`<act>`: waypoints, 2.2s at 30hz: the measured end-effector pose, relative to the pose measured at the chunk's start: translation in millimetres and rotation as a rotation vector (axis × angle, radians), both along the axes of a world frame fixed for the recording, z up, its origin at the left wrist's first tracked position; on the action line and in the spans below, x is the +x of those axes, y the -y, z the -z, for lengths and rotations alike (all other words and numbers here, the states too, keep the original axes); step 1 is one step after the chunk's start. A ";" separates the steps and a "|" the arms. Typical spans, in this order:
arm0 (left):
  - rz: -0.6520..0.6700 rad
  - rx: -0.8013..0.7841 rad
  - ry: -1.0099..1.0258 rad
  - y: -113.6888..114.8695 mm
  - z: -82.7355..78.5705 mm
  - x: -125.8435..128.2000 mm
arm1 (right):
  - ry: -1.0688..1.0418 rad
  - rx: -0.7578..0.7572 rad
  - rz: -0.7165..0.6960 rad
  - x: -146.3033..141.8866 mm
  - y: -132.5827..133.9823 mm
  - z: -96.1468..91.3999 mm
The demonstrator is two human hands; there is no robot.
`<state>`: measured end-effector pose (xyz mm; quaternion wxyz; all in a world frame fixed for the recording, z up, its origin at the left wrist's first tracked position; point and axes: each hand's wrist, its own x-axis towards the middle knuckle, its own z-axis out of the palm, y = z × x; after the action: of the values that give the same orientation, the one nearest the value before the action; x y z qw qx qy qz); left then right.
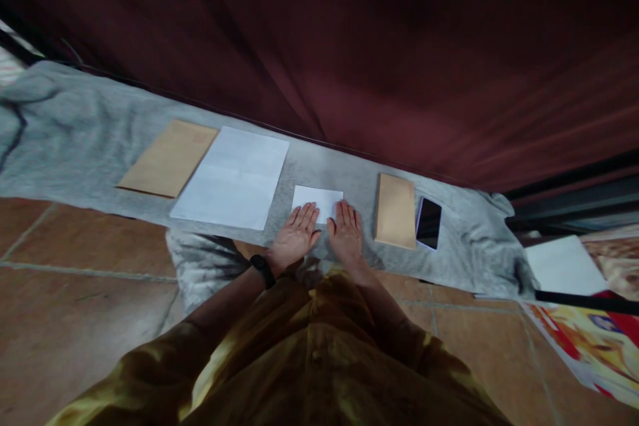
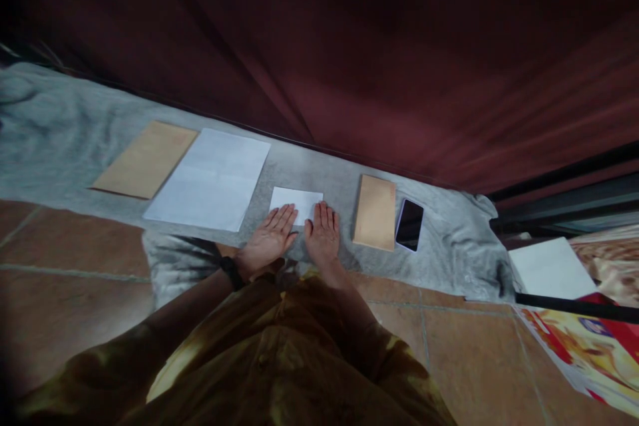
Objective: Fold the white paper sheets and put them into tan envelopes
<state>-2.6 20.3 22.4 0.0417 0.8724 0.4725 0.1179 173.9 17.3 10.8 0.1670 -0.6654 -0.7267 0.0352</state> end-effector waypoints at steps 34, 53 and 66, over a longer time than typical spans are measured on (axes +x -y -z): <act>-0.329 0.048 0.114 -32.1 8.4 2.1 | -0.017 0.016 -0.028 -4.3 19.2 -4.2; -0.321 0.024 0.131 -34.1 9.8 -0.3 | -0.070 -0.028 0.091 -17.6 -1.5 -5.2; -0.298 0.045 0.162 -33.6 10.0 -2.8 | -0.091 -0.002 0.095 -17.9 -1.5 -5.3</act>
<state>-5.4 53.9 12.5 0.0420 0.7809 0.5890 0.2035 156.0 18.8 16.1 0.2008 -0.6970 -0.6859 0.0582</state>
